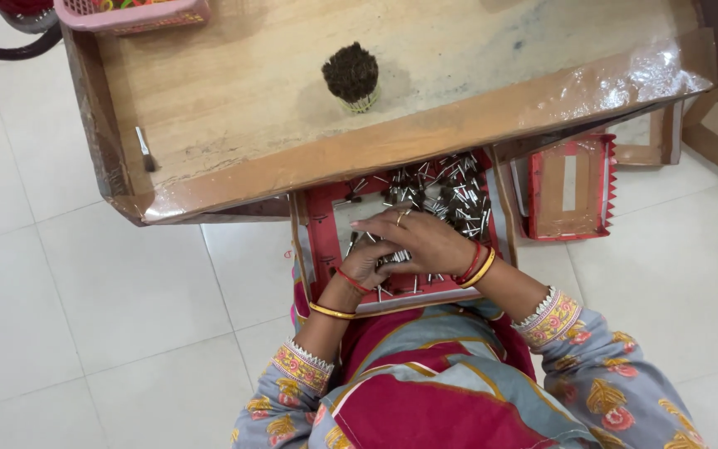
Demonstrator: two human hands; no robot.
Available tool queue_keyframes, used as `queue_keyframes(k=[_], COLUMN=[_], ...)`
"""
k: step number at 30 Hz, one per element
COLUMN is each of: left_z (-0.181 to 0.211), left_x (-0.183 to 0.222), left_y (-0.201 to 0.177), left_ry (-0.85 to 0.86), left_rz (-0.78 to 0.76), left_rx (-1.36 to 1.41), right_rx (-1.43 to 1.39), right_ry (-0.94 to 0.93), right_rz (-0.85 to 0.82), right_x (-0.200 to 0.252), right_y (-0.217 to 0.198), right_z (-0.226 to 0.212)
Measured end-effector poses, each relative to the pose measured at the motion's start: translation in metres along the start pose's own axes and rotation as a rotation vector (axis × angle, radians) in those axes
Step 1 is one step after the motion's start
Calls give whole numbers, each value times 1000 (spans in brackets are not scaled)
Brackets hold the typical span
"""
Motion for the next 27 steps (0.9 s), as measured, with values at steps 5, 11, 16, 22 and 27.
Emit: queue_keyframes(k=[5, 11, 16, 22, 27], left_z=[25, 37, 64, -1, -4], left_x=[-8, -6, 14, -6, -4], left_y=[7, 2, 17, -17, 5], left_ry=[320, 424, 746, -36, 81], left_rz=[-4, 184, 204, 93, -41], left_rx=[-456, -933, -1109, 186, -118], right_rx=[-99, 35, -141, 21, 37], right_ry=[48, -13, 167, 54, 25], right_rz=[129, 251, 263, 462, 1], right_x=[-1, 6, 12, 18, 4], right_y=[-14, -23, -27, -39, -5], right_z=[1, -19, -9, -9, -1])
Point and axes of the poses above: each hand's wrist, its own x-axis away from the middle knuckle, its own y-axis out of the palm, z = x × y, the point moved 8 cm from there along -x, towards the middle knuckle, and after that the axes turned 3 degrees about z, right-handed, at the moved point
